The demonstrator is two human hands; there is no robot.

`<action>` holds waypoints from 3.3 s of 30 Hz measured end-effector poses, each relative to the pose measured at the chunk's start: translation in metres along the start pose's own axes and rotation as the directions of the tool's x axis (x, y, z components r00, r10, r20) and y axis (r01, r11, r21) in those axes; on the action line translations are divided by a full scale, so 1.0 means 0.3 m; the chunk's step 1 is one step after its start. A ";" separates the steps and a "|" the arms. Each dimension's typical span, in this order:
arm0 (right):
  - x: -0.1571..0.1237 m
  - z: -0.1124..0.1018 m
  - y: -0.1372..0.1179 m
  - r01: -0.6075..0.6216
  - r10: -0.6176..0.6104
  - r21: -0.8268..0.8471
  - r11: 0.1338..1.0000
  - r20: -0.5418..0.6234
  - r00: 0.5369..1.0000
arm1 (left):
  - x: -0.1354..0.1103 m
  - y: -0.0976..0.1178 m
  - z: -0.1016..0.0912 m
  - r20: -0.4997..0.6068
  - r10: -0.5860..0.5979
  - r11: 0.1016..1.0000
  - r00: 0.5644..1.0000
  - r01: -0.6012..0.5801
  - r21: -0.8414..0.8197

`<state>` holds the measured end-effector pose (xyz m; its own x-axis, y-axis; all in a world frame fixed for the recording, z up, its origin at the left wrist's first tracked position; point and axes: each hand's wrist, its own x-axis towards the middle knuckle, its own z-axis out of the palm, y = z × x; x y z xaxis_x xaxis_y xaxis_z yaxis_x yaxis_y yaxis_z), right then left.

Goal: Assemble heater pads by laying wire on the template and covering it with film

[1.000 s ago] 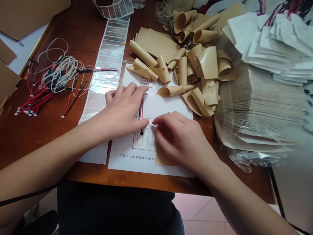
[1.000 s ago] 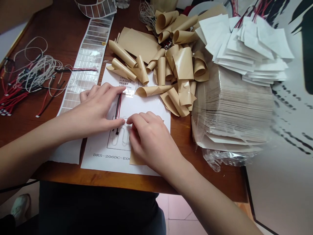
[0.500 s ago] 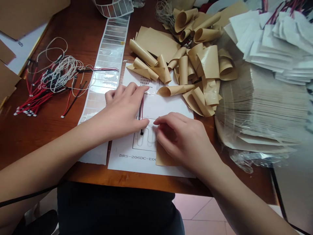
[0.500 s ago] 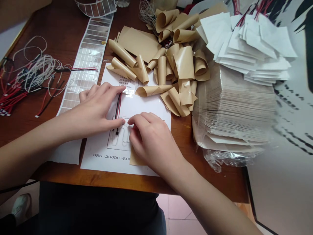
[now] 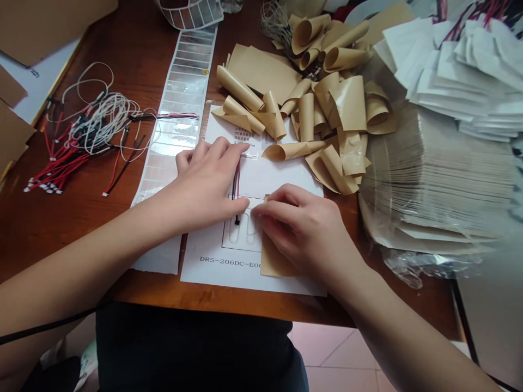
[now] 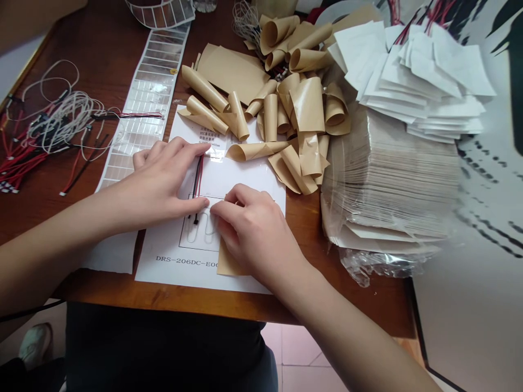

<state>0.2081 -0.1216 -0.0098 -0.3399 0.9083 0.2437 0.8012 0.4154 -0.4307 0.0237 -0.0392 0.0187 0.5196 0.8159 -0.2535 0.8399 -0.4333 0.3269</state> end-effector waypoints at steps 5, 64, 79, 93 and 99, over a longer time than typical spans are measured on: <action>0.002 0.002 0.001 0.009 -0.009 0.007 1.000 -0.017 1.000 | -0.001 -0.001 0.000 -0.008 0.014 1.000 1.000 -0.014 -0.014; 0.019 -0.046 -0.041 -0.230 0.241 0.349 0.908 0.013 0.970 | 0.001 0.006 0.016 -0.051 -0.004 1.000 0.999 0.003 -0.008; 0.011 -0.043 -0.061 -0.234 0.236 0.089 0.968 -0.012 0.972 | 0.000 0.006 0.015 -0.054 0.005 1.000 0.999 -0.005 -0.010; -0.018 -0.029 -0.033 -0.073 0.075 0.028 0.997 -0.049 0.996 | -0.002 0.005 0.017 -0.057 0.001 1.000 0.998 -0.001 -0.012; -0.015 -0.021 -0.035 -0.065 0.065 0.003 0.998 -0.055 0.996 | -0.001 0.003 0.018 -0.061 0.006 1.000 0.998 -0.006 -0.010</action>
<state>0.2045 -0.1303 -0.0009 -0.2592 0.9294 0.2628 0.8204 0.3555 -0.4479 0.0253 -0.0419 0.0142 0.5138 0.8354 -0.1952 0.8350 -0.4348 0.3371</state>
